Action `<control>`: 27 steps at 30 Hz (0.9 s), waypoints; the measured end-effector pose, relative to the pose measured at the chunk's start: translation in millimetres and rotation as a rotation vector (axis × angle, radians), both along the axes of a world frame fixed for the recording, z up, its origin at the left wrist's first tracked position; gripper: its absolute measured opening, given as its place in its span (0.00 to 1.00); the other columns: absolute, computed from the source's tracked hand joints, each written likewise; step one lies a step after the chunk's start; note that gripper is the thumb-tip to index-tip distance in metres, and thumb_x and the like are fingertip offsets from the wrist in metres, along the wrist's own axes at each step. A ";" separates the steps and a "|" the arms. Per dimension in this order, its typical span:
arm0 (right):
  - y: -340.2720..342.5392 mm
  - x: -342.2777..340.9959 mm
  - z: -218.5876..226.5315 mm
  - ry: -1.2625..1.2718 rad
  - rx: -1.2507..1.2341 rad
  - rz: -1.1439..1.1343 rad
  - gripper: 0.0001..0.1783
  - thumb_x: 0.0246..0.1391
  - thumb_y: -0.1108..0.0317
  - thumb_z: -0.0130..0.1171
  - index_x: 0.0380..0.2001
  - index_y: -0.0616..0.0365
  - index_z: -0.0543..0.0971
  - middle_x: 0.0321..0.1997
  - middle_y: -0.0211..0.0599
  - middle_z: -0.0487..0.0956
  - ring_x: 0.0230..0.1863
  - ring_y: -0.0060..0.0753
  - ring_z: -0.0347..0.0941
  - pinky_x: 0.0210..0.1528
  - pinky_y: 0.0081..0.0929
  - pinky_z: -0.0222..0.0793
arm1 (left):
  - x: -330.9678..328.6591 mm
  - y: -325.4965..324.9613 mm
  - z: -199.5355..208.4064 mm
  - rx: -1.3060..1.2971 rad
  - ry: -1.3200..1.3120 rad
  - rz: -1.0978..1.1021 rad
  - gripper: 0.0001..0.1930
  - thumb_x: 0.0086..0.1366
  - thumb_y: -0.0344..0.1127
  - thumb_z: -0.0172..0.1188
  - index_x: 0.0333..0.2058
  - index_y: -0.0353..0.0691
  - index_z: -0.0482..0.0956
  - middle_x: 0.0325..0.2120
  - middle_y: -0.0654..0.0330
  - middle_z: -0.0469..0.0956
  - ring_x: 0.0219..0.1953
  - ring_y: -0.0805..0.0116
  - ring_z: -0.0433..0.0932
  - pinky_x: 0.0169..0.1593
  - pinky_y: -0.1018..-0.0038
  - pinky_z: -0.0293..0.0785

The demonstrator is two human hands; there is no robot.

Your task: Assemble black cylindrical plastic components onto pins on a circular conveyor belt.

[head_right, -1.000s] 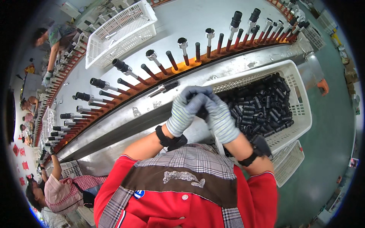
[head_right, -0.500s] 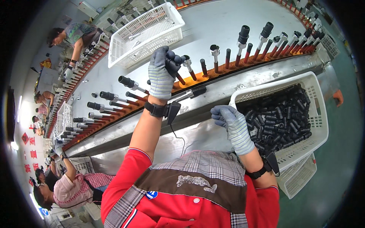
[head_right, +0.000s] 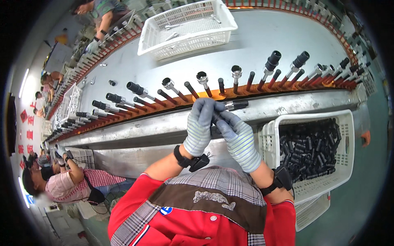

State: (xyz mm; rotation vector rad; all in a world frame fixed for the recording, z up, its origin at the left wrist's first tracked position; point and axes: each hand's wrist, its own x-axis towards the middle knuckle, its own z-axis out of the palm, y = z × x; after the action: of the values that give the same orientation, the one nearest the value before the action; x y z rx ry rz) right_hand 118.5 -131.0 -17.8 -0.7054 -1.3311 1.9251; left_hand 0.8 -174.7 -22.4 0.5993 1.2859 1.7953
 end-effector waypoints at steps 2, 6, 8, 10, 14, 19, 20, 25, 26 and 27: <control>-7.8 -2.4 -0.5 -0.303 -0.038 0.138 0.18 0.59 0.68 0.57 0.50 0.67 0.74 0.32 0.28 0.78 0.30 0.18 0.71 0.33 0.18 0.70 | -16.9 -35.1 -4.2 -0.120 0.054 -0.108 0.11 0.69 0.38 0.53 0.45 0.38 0.73 0.35 0.59 0.76 0.35 0.74 0.76 0.40 0.77 0.75; -26.8 -35.9 10.4 -0.724 0.426 0.188 0.14 0.56 0.65 0.59 0.39 0.66 0.78 0.27 0.39 0.80 0.27 0.26 0.76 0.31 0.24 0.71 | -57.4 -82.7 -19.8 0.095 1.042 -0.271 0.21 0.58 0.25 0.59 0.51 0.35 0.72 0.44 0.49 0.75 0.45 0.50 0.78 0.51 0.68 0.74; -37.7 -53.6 3.3 -0.755 0.557 0.209 0.17 0.54 0.62 0.59 0.40 0.65 0.78 0.27 0.44 0.80 0.26 0.30 0.77 0.32 0.27 0.72 | -60.8 -95.7 -2.9 -0.048 0.990 -0.264 0.21 0.55 0.26 0.60 0.49 0.34 0.73 0.41 0.49 0.77 0.42 0.51 0.78 0.48 0.68 0.75; -47.7 -66.3 2.6 -0.514 0.578 0.199 0.18 0.54 0.61 0.60 0.42 0.64 0.78 0.28 0.42 0.81 0.26 0.30 0.77 0.32 0.28 0.73 | -72.6 -102.3 -0.5 -0.190 0.937 -0.255 0.21 0.53 0.27 0.62 0.47 0.34 0.73 0.37 0.49 0.78 0.40 0.52 0.79 0.44 0.68 0.76; -57.7 -80.8 31.5 -0.151 0.403 0.148 0.20 0.57 0.70 0.57 0.53 0.62 0.74 0.42 0.37 0.81 0.38 0.21 0.77 0.43 0.18 0.73 | -142.5 -84.4 9.4 0.011 0.283 0.154 0.11 0.60 0.37 0.64 0.38 0.38 0.76 0.31 0.61 0.78 0.29 0.75 0.74 0.35 0.76 0.72; -73.5 -106.9 12.5 -0.205 0.200 0.236 0.17 0.62 0.70 0.52 0.50 0.69 0.74 0.39 0.40 0.82 0.42 0.25 0.77 0.49 0.20 0.72 | -207.1 -61.1 12.3 0.362 0.268 0.227 0.10 0.66 0.41 0.60 0.36 0.42 0.75 0.32 0.63 0.78 0.22 0.81 0.67 0.30 0.83 0.67; -75.8 -109.8 8.2 -0.203 0.201 0.235 0.17 0.62 0.70 0.52 0.50 0.69 0.74 0.39 0.40 0.82 0.42 0.25 0.77 0.49 0.20 0.72 | -214.0 -62.2 6.2 0.326 0.264 0.189 0.09 0.69 0.41 0.55 0.38 0.42 0.75 0.32 0.61 0.79 0.22 0.79 0.70 0.28 0.82 0.68; -74.5 -130.2 1.5 -0.268 0.226 0.210 0.16 0.62 0.69 0.52 0.49 0.67 0.75 0.38 0.38 0.82 0.41 0.23 0.77 0.47 0.19 0.73 | -252.4 -70.6 -19.6 0.336 0.442 0.219 0.06 0.66 0.36 0.60 0.36 0.42 0.75 0.27 0.62 0.79 0.22 0.81 0.70 0.26 0.83 0.67; -76.0 -137.5 0.7 -0.293 0.221 0.198 0.15 0.63 0.68 0.52 0.49 0.67 0.75 0.38 0.38 0.82 0.40 0.23 0.77 0.46 0.19 0.73 | -259.1 -77.2 -21.4 0.315 0.495 0.246 0.05 0.65 0.34 0.60 0.35 0.42 0.75 0.26 0.62 0.79 0.22 0.80 0.71 0.27 0.82 0.68; -79.3 -147.8 1.4 -0.262 0.235 0.193 0.15 0.63 0.68 0.52 0.49 0.66 0.75 0.38 0.36 0.82 0.40 0.22 0.77 0.45 0.19 0.72 | -267.4 -83.7 -24.6 0.313 0.502 0.261 0.05 0.65 0.34 0.60 0.35 0.42 0.75 0.26 0.62 0.79 0.22 0.80 0.71 0.27 0.82 0.68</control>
State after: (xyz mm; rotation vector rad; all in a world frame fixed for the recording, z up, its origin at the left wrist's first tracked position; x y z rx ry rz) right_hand -29.3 -210.3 -16.4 -0.7514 -1.8126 1.8250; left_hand -266.5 -258.4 -47.1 1.1580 1.4683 2.1698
